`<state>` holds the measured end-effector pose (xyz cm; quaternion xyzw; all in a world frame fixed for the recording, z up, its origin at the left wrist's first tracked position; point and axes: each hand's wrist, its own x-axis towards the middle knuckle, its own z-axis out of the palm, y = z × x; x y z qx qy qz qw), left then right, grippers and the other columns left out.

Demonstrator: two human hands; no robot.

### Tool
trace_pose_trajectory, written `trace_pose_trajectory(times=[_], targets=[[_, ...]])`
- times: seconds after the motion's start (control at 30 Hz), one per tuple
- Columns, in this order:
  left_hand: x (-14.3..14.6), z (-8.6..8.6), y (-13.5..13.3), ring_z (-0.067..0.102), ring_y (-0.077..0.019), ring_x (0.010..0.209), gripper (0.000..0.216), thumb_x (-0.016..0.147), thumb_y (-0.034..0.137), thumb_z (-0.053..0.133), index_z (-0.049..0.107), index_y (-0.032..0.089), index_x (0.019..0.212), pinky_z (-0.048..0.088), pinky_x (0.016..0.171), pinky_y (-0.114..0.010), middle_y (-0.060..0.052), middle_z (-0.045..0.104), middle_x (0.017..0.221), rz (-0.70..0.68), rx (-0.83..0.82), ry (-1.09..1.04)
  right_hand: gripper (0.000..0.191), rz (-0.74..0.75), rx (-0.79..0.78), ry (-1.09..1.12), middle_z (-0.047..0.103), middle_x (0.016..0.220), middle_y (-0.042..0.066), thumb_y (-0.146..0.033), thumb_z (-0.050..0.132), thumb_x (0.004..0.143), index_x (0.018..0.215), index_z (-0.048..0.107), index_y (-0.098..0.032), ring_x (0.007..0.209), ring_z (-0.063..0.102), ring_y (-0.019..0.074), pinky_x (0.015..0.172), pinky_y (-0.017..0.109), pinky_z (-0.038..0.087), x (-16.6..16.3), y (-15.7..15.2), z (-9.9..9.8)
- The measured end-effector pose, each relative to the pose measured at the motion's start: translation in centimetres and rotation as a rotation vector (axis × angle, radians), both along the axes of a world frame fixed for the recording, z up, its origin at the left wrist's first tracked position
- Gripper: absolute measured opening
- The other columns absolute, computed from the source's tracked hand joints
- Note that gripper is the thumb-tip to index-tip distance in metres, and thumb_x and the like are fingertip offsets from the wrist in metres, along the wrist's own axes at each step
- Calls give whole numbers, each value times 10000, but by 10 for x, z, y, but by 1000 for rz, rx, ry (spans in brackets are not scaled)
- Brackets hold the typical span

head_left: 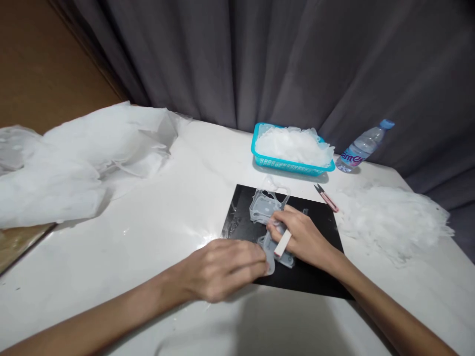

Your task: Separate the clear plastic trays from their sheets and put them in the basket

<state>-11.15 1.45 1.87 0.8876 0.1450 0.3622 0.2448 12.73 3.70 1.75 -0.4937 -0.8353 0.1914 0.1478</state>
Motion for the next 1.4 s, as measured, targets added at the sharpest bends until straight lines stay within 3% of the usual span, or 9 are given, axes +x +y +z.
trace_pose_trajectory(times=[0.13, 0.2, 0.27, 0.43, 0.67, 0.83, 1.07, 1.27, 1.4], targets=[[7, 4, 7, 747, -195, 775, 134, 1060, 346, 497, 530, 216, 1061, 643, 668, -320, -68, 737, 951, 329, -816, -202, 170, 75, 113, -92, 634, 838, 62, -215, 529, 1024, 877, 608, -186, 860, 522, 244, 755, 352, 422, 17, 6, 5], [10, 7, 15, 753, -216, 745, 213, 1047, 425, 518, 470, 218, 1026, 657, 636, -355, -66, 737, 917, 272, -1092, -239, 147, 126, 101, -92, 643, 897, 69, -240, 534, 1034, 926, 625, -195, 911, 517, 256, 795, 366, 440, 25, 7, 13], [11, 8, 22, 774, -248, 774, 252, 1033, 448, 547, 439, 220, 1022, 663, 647, -380, -81, 756, 907, 198, -1212, -262, 82, 151, 78, -73, 645, 1009, 74, -255, 569, 1022, 1046, 635, -213, 988, 518, 266, 853, 386, 451, 32, 6, 24], [8, 6, 27, 798, -281, 813, 274, 1038, 466, 546, 427, 219, 1054, 656, 711, -409, -120, 794, 921, 159, -1294, -269, 216, 20, 101, 124, 616, 1187, 83, -294, 606, 1000, 1213, 592, -262, 1083, 531, 278, 919, 423, 446, 31, 2, 39], [6, 8, 25, 798, -286, 863, 298, 1026, 482, 575, 459, 218, 1100, 637, 759, -417, -123, 801, 924, 150, -1365, -286, 168, 44, -155, 336, 676, 952, 46, -342, 571, 1031, 1021, 715, -254, 933, 567, 231, 824, 355, 446, 4, -7, 23], [5, 6, 25, 790, -269, 897, 307, 992, 449, 648, 532, 184, 1096, 622, 803, -389, -126, 789, 967, 97, -1423, -302, 194, 2, -213, 433, 678, 848, 22, -364, 652, 989, 872, 743, -239, 860, 564, 209, 785, 327, 423, -2, -9, 19], [3, 3, 28, 777, -263, 942, 334, 985, 462, 651, 602, 145, 1081, 596, 886, -408, -149, 776, 1019, 46, -1509, -281, 196, -23, -234, 489, 645, 820, 9, -380, 687, 962, 853, 730, -223, 821, 551, 185, 772, 307, 419, -5, -9, 16], [-1, 12, 27, 738, -296, 1079, 485, 1029, 527, 531, 662, 83, 1172, 543, 1018, -469, -217, 753, 1153, -13, -1494, -256, 266, -110, -337, 603, 653, 803, 1, -475, 614, 987, 961, 668, -216, 664, 562, 151, 614, 271, 424, 1, -6, 15], [-4, 14, 28, 728, -280, 1105, 397, 1010, 415, 618, 638, 96, 1245, 538, 1028, -464, -209, 727, 1216, -97, -1435, -194, 270, -114, -342, 624, 703, 836, 20, -483, 599, 993, 971, 658, -221, 699, 629, 168, 619, 270, 468, 4, -4, 15]])
